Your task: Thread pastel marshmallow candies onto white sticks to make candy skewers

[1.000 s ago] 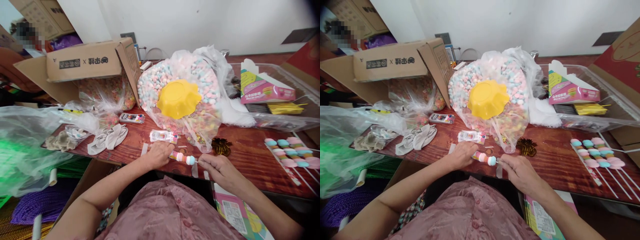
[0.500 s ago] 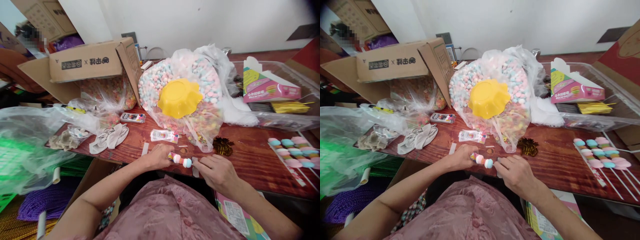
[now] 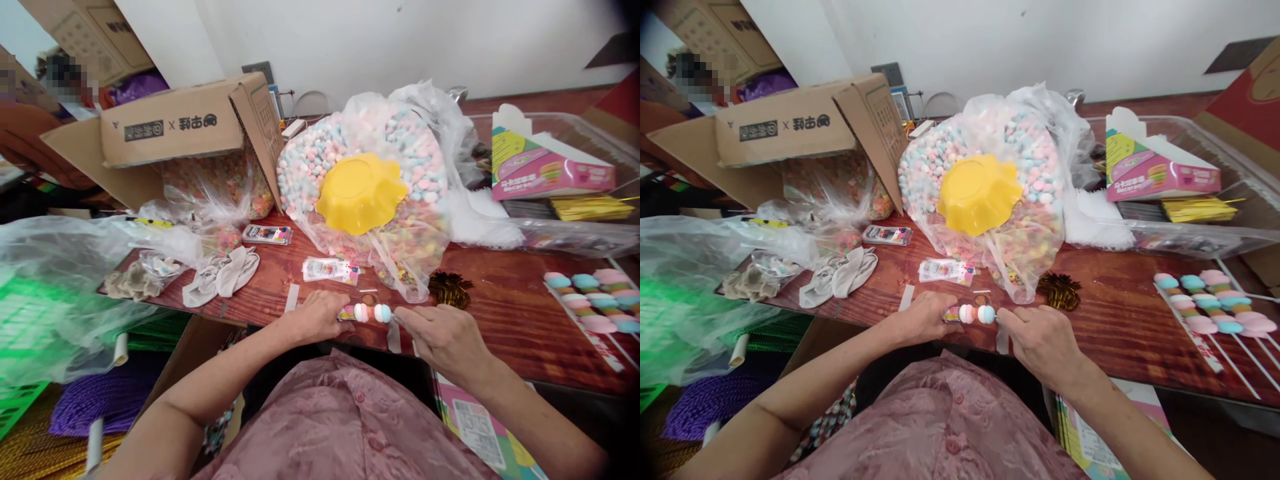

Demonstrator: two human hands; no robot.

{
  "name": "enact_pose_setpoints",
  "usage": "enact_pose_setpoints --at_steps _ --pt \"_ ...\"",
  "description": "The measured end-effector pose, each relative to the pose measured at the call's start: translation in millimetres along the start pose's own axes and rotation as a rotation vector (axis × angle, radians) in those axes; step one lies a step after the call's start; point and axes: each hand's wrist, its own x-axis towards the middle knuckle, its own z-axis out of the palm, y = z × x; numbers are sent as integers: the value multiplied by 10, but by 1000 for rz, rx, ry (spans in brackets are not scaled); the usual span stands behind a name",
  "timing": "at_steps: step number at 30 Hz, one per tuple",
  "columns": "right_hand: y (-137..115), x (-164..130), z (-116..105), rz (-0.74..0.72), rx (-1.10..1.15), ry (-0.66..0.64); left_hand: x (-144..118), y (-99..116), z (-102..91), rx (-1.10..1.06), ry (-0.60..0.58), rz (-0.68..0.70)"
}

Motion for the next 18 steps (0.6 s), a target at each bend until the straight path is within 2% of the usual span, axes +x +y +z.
enact_pose_setpoints --at_steps 6,11,14,18 --pt "-95 20 -93 -22 67 -13 64 -34 84 89 54 -60" --pt "-240 -53 -145 41 84 -45 87 -68 93 93 111 -79" --pt "-273 -95 -133 72 67 -54 80 -59 76 73 123 -33" --pt "-184 -95 -101 139 127 -108 64 -34 75 61 58 93"
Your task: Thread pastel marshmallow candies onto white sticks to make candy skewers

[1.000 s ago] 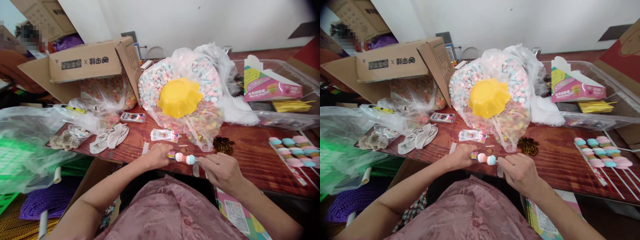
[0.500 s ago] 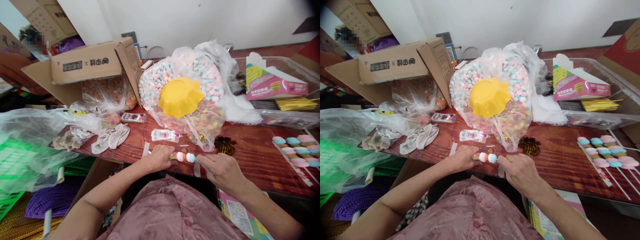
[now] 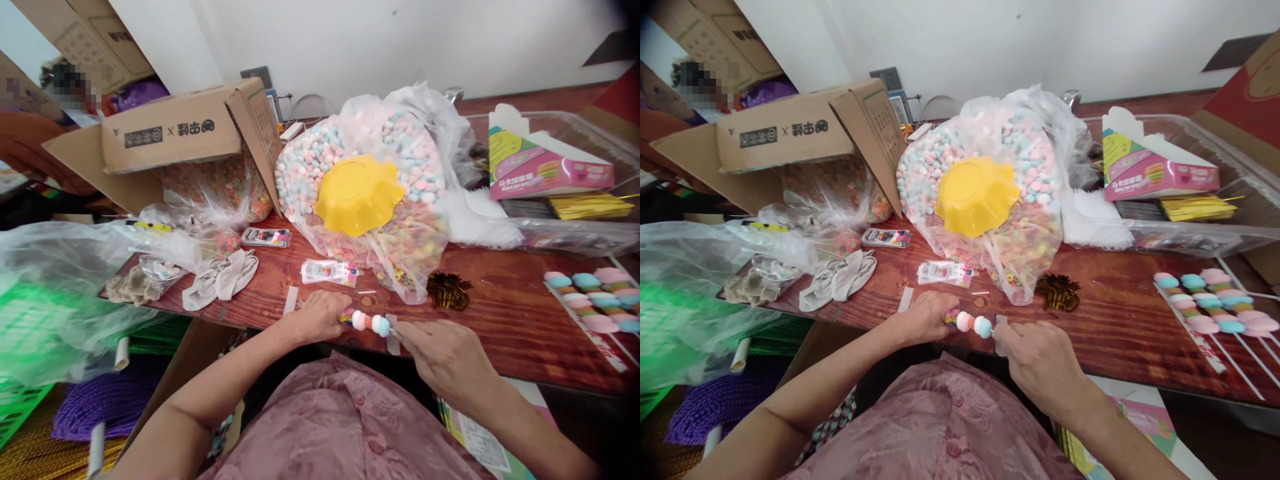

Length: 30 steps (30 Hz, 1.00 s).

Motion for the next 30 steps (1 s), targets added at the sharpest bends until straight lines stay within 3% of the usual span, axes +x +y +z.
enact_pose_setpoints --at_steps 5,10,16,19,25,30 --pt "203 65 53 84 251 -133 -5 11 -4 -118 -19 43" --pt "278 56 159 23 100 49 15 -69 -14 -348 -41 95" --pt "303 55 158 -115 -7 116 33 -84 -30 -539 -85 146" --pt "251 84 113 -178 -115 166 51 -32 -28 -601 -61 108" --pt "-16 39 58 -156 -18 154 76 -14 18 -281 86 -59" --pt "-35 -50 126 126 268 -11 69 9 25 -101 137 -77"
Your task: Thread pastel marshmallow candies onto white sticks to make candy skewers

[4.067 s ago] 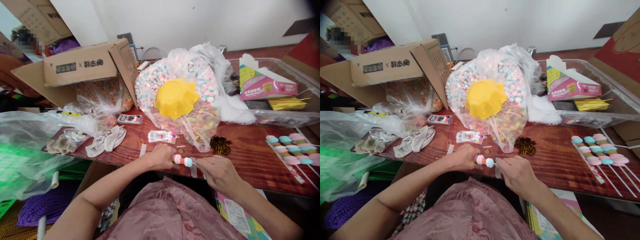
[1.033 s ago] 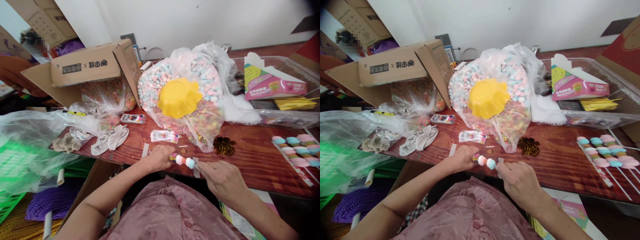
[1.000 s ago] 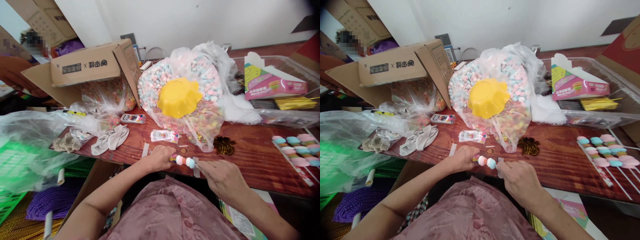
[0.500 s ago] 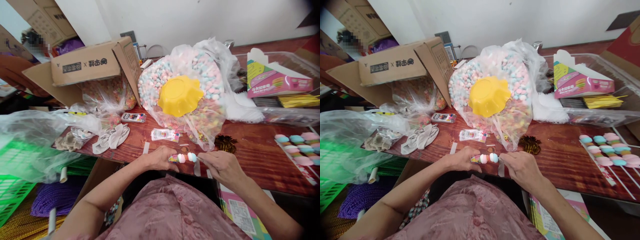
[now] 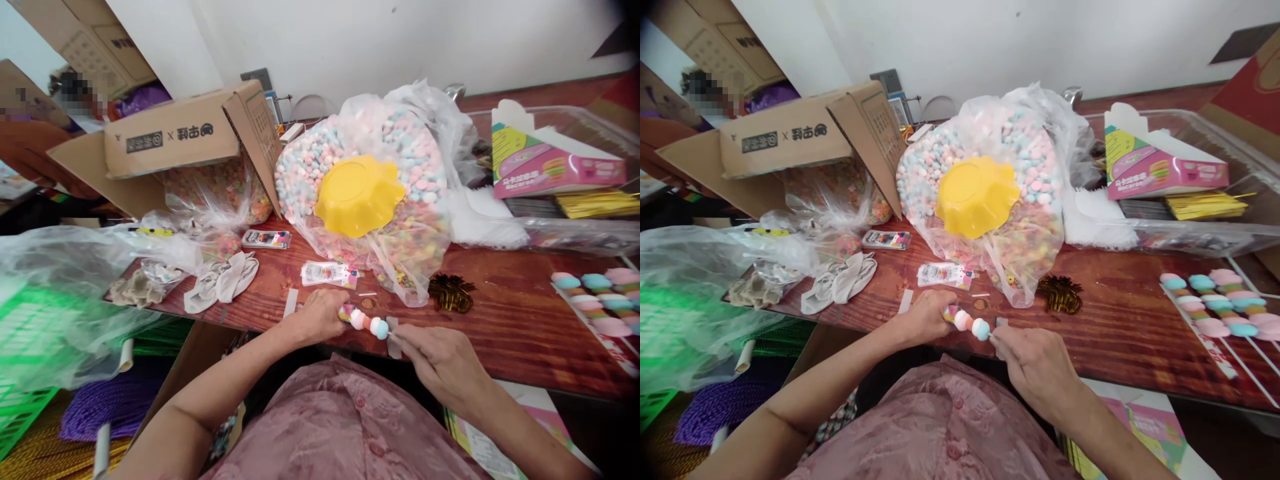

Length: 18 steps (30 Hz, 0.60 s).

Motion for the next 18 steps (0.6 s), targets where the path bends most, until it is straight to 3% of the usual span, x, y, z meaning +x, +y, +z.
enact_pose_setpoints --at_steps 3,6,9,12,15,18 --pt "148 33 12 142 115 -85 -27 46 2 2 -26 74" --pt "265 111 -31 149 196 -206 -50 80 -5 -22 -106 155" --pt "243 184 -91 -4 256 -249 -40 95 -10 -121 -186 149" --pt "130 226 -107 -223 83 -73 11 99 -22 -193 -222 159" --pt "107 224 -59 -275 -120 137 65 103 -124 -164 -68 219" --pt "228 170 46 -131 -171 342 38 131 -313 -217 317 241"
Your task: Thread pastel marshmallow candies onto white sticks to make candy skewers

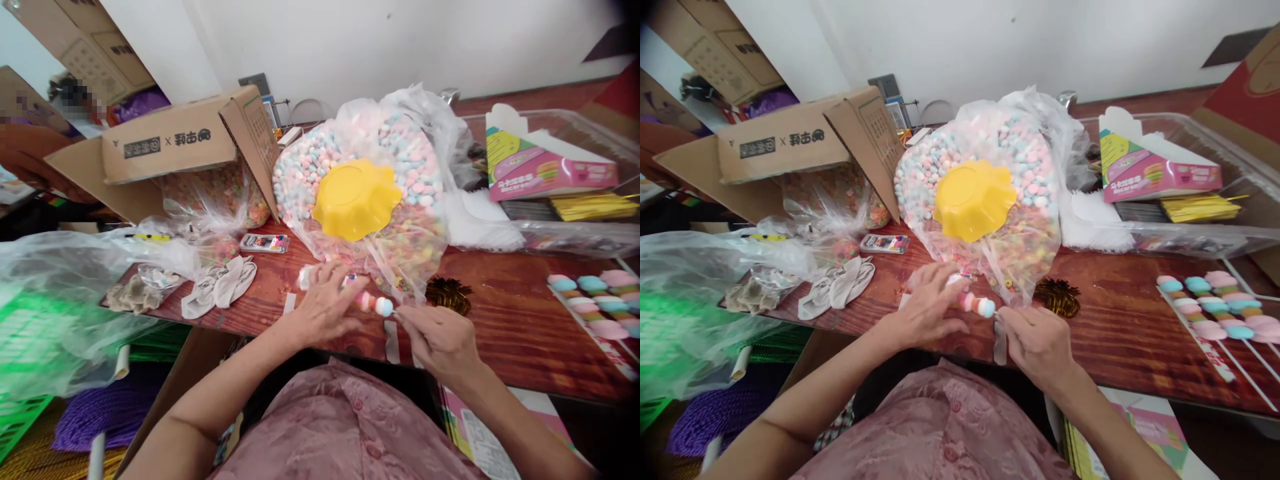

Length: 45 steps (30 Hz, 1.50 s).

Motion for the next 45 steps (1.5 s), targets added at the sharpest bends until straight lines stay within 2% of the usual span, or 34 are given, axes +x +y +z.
enact_pose_setpoints --at_steps 3,5,6,8,9,11,16,18,20,23,26,29,32,34,35,39,41,43,45 --pt "61 -125 123 140 14 160 -93 84 -73 -268 451 -80" --pt "8 -168 207 204 112 201 -199 93 18 -659 636 -255" --pt "-47 -172 245 243 177 209 -243 77 93 -908 644 -364" --pt "-189 -149 314 340 324 205 -288 13 242 -1348 513 -529" --pt "-265 -127 344 397 402 197 -284 -25 293 -1498 442 -557" --pt "-395 -78 403 529 553 166 -236 -94 315 -1652 369 -516" --pt "-544 -21 564 926 1010 -1 -52 -149 86 -1676 249 -386" --pt "-577 -20 608 995 1122 -64 3 -144 30 -1599 261 -371" --pt "-614 -14 612 990 1091 -76 45 -141 31 -1548 307 -386" --pt "-631 16 547 814 784 89 75 -141 85 -1560 351 -474" --pt "-549 46 453 432 346 242 62 -147 126 -1544 351 -573" --pt "-427 45 400 127 28 214 34 -139 141 -1516 333 -635" --pt "-374 23 419 58 -71 154 18 -92 169 -1531 341 -632" --pt "-391 16 464 144 14 122 12 -48 192 -1568 365 -581" --pt "-410 18 489 234 119 100 9 -29 199 -1587 379 -546" --pt "-518 61 566 771 850 -121 -9 -14 194 -1591 373 -474" --pt "-582 92 586 974 1184 -229 -15 -33 197 -1560 332 -473" --pt "-656 124 605 1067 1393 -281 -20 -43 232 -1557 288 -458" --pt "-730 159 623 1070 1443 -277 -29 -33 297 -1594 242 -418"
